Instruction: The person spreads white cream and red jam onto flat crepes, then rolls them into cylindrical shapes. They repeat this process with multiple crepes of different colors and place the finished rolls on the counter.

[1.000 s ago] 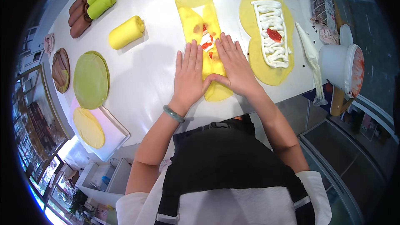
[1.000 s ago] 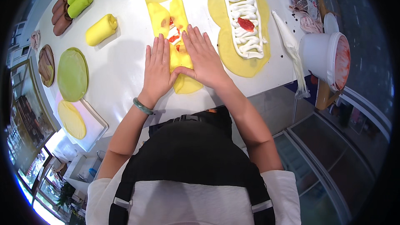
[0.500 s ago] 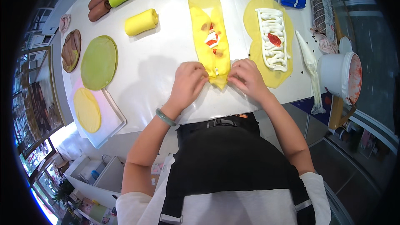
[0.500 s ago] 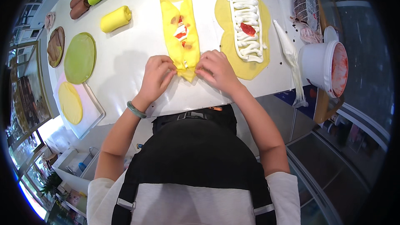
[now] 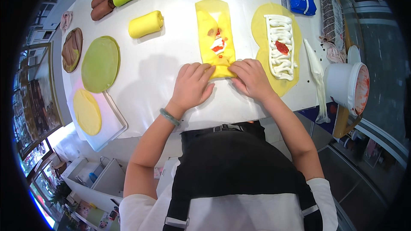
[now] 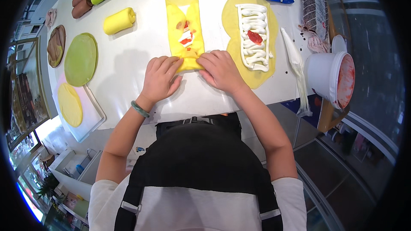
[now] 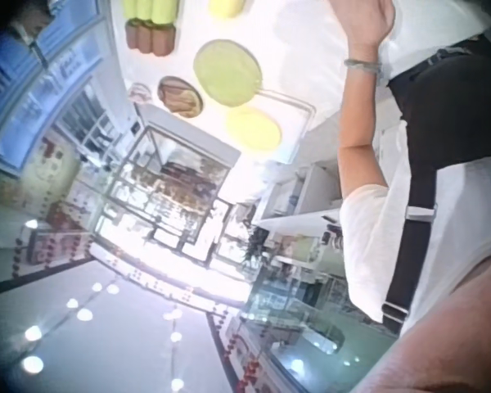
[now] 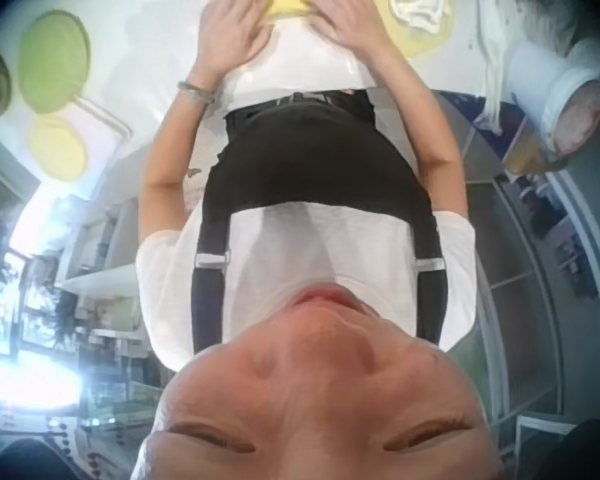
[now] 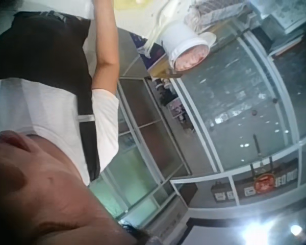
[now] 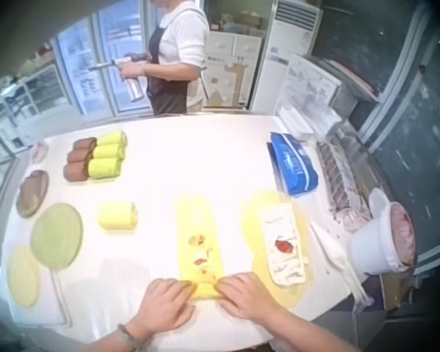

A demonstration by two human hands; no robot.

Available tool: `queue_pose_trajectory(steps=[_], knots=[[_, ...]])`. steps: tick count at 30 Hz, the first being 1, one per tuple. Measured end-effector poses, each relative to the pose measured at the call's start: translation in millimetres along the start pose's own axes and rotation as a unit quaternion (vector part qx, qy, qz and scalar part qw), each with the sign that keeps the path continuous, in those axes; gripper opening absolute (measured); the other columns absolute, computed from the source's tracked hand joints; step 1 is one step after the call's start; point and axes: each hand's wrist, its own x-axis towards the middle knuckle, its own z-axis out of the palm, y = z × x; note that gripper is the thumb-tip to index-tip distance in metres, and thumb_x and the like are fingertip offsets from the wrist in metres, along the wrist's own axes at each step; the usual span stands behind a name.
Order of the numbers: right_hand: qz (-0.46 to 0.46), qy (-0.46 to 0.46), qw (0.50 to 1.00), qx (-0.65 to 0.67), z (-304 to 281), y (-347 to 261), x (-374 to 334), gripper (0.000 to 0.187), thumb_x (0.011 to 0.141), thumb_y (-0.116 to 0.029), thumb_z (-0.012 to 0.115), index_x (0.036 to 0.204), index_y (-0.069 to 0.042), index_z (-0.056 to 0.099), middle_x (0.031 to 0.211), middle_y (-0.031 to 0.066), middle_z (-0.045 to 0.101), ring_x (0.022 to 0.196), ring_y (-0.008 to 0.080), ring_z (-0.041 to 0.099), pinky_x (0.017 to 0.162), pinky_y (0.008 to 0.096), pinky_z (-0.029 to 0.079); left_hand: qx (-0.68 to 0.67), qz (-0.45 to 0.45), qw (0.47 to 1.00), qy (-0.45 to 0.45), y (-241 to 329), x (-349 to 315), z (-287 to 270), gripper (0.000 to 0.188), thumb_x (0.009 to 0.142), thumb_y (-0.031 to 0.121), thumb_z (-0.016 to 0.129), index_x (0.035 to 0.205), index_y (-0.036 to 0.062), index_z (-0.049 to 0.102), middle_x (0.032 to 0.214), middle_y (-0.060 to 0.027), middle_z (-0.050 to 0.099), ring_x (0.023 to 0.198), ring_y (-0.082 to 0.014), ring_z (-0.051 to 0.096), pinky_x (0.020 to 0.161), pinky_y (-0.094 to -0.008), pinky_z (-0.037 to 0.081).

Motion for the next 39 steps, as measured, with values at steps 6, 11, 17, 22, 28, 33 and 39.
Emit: queue_pose_trajectory(steps=[6, 11, 17, 22, 28, 33, 39], knots=[[0.047, 0.011, 0.999, 0.003, -8.9, 5.9, 22.7, 0.035, 0.079, -0.014, 0.082, 0.111, -0.009, 0.069, 0.107, 0.0051, 0.069, 0.101, 0.029, 0.063, 0.09, 0.0414, 0.048, -0.154, -0.172, 0.973, -0.005, -8.7, 15.4, -1.2, 0.048, 0.085, 0.012, 0.078, 0.13, 0.0022, 0.063, 0.106, -0.0074, 0.07, 0.103, -0.0281, 0.062, 0.093, -0.0413, 0.048], [0.0, 0.049, 0.999, -0.017, 0.3, 23.2, 49.7, 0.03, 0.081, -0.015, 0.08, 0.108, -0.011, 0.068, 0.104, 0.0023, 0.068, 0.099, 0.0243, 0.062, 0.086, 0.0398, 0.047, -0.098, -0.163, 0.977, 0.092, -21.9, 36.0, 11.6, 0.036, 0.082, 0.012, 0.082, 0.114, 0.0062, 0.068, 0.102, -0.0063, 0.069, 0.097, -0.028, 0.061, 0.085, -0.0386, 0.049], [-0.032, 0.017, 0.999, -0.039, -11.6, 17.8, 50.3, 0.035, 0.078, -0.016, 0.084, 0.109, -0.01, 0.07, 0.105, 0.0048, 0.07, 0.101, 0.0283, 0.063, 0.09, 0.0419, 0.049, -0.063, -0.031, 0.997, 0.026, -31.8, 34.9, -3.3, 0.032, 0.08, 0.017, 0.083, 0.109, 0.0087, 0.07, 0.104, -0.0078, 0.067, 0.098, -0.0294, 0.061, 0.086, -0.0411, 0.048], [0.049, 0.093, 0.994, 0.001, -5.3, 31.0, 73.6, 0.036, 0.078, -0.02, 0.087, 0.108, -0.01, 0.07, 0.105, 0.0058, 0.071, 0.099, 0.0275, 0.063, 0.089, 0.0413, 0.048, -0.247, -0.189, 0.948, 0.06, -50.1, 55.9, 6.0, 0.033, 0.083, 0.019, 0.083, 0.111, 0.0069, 0.069, 0.106, -0.0085, 0.067, 0.103, -0.0293, 0.06, 0.09, -0.0416, 0.046], [-0.01, 0.048, 0.997, -0.064, -7.7, 53.3, 90.9, 0.036, 0.078, -0.027, 0.087, 0.106, -0.013, 0.071, 0.111, 0.0021, 0.07, 0.105, 0.0263, 0.062, 0.093, 0.04, 0.047, -0.05, -0.067, 0.994, 0.067, -67.7, 74.0, 2.7, 0.039, 0.084, 0.027, 0.083, 0.114, 0.008, 0.068, 0.122, -0.0079, 0.066, 0.111, -0.0309, 0.059, 0.1, -0.0478, 0.044], [-0.019, -0.03, 0.997, -0.072, -16.2, 61.3, 94.4, 0.045, 0.082, -0.035, 0.083, 0.116, -0.013, 0.067, 0.121, 0.0043, 0.068, 0.122, 0.0263, 0.058, 0.104, 0.0438, 0.043, -0.059, -0.045, 0.997, 0.002, -83.3, 73.4, 2.1, 0.044, 0.088, 0.035, 0.079, 0.122, 0.0096, 0.066, 0.143, -0.0111, 0.061, 0.138, -0.0377, 0.049, 0.118, -0.0546, 0.031], [0.021, -0.04, 0.998, 0.04, -17.4, 77.7, 118.3, 0.049, 0.084, -0.03, 0.08, 0.124, -0.009, 0.061, 0.144, 0.0089, 0.062, 0.14, 0.0372, 0.048, 0.115, 0.0518, 0.034, -0.112, -0.061, 0.991, -0.034, -98.0, 96.5, 5.7, 0.052, 0.091, 0.034, 0.073, 0.135, 0.0088, 0.059, 0.153, -0.0111, 0.056, 0.152, -0.0416, 0.036, 0.127, -0.0617, 0.012]])
